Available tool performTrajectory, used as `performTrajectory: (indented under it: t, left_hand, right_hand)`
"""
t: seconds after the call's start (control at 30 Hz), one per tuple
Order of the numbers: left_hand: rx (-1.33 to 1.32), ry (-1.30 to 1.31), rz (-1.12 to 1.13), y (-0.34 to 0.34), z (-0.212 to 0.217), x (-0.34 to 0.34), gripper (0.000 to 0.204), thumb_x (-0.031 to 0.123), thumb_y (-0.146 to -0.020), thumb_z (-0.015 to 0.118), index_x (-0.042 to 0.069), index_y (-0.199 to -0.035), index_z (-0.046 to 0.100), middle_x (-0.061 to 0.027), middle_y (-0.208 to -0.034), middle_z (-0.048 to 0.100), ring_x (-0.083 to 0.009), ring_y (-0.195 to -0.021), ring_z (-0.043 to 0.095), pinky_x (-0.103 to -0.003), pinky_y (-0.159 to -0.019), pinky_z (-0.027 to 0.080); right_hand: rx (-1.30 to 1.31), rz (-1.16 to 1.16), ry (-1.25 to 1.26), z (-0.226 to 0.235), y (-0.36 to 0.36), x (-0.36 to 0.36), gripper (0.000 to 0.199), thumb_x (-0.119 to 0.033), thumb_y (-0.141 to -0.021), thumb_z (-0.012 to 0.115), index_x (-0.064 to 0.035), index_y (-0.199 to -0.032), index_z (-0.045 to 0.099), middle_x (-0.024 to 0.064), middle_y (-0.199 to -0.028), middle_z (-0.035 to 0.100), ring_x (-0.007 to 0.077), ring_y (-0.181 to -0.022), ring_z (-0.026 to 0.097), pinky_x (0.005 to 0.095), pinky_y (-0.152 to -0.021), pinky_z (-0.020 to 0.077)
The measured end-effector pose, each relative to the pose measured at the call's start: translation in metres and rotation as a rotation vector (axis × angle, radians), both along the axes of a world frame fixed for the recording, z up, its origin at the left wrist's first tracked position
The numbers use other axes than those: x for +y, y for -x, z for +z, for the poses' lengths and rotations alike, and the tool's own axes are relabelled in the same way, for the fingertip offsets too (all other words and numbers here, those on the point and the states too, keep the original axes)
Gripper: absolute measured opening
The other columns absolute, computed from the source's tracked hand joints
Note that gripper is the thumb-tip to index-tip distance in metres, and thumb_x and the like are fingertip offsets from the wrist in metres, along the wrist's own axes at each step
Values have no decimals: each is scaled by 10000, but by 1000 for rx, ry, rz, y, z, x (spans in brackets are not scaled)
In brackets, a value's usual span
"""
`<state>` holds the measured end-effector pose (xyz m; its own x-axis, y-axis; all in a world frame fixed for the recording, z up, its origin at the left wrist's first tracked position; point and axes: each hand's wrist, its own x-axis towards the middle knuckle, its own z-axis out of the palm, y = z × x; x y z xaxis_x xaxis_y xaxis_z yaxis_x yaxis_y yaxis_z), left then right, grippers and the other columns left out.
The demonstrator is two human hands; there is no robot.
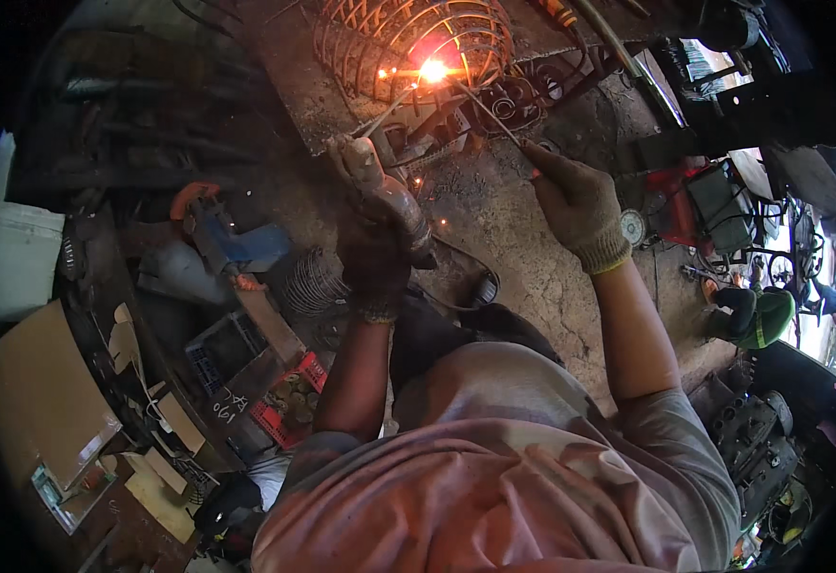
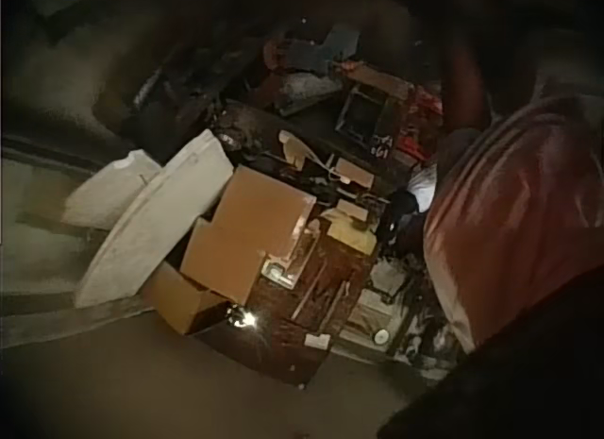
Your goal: The person holds a metal pipe and uses a welding rod to weld a small attachment onto it, then taps the area with a hammer.
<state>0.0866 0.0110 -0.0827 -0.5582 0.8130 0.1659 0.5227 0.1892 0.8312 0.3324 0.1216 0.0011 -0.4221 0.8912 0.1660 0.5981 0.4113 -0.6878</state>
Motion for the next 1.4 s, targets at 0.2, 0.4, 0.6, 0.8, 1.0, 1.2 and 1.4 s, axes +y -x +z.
performTrajectory:
  t: [0.2, 0.4, 0.6, 0.8, 1.0, 1.2, 1.4]
  left_hand:
    - [-142, 86, 39, 8, -24, -6, 289, 203, -793, 771, 67, -998, 619, -44, -831, 670, -192, -793, 673, -348, -729, 532]
    - [341, 3, 10, 8, -15, -9, 337, 225, -764, 794, 67, -999, 612, -77, -881, 644, -222, -824, 639, -383, -745, 507]
    - [-302, 111, 37, 8, 8, -14, 336, 248, -817, 746, 44, -1036, 592, -82, -907, 615, -213, -853, 617, -368, -753, 501]
    - [-451, -82, -114, 14, 21, -25, 348, 315, -905, 655, 28, -1070, 547, -57, -841, 603, -153, -742, 599, -330, -637, 510]
    - [-704, -158, -244, 47, 5, -50, 358, 354, -898, 653, 25, -1006, 562, -58, -793, 603, -189, -694, 619, -329, -615, 508]
    - [44, -35, -127, 73, 32, -43, 405, 344, -789, 750, 21, -964, 580, -91, -832, 608, -242, -788, 620, -385, -663, 467]
    - [165, -99, -180, 117, 27, -29, 473, 327, -840, 714, 21, -1154, 536, -114, -999, 582, -266, -890, 604, -405, -798, 493]
  right_hand:
    - [62, -4, -3, 4, 4, 0, 368, -126, -893, 613, -115, -1255, 679, 201, -954, 720, 324, -885, 728, 374, -758, 563]
    - [52, -11, 14, 4, 4, -1, 357, -129, -891, 610, -121, -1241, 684, 203, -986, 716, 333, -905, 719, 384, -760, 563]
    - [41, -38, 14, 11, 4, -2, 341, -159, -898, 602, -147, -1228, 691, 185, -1021, 712, 340, -923, 707, 398, -784, 562]
    - [-74, 8, 61, 43, -3, -9, 352, -162, -904, 593, -138, -1244, 681, 186, -1047, 711, 347, -966, 698, 402, -824, 556]
    - [-51, -77, -4, 56, -39, -38, 380, -138, -895, 615, -96, -1270, 667, 174, -934, 730, 285, -852, 727, 364, -763, 551]
    - [279, -507, 249, 39, -45, -49, 332, -125, -953, 596, -43, -1266, 669, 38, -810, 647, 57, -712, 557, 242, -671, 486]
    - [242, -649, 10, 1, -52, -3, 332, -152, -965, 576, -64, -1274, 658, 15, -944, 693, 68, -758, 574, 245, -694, 488]
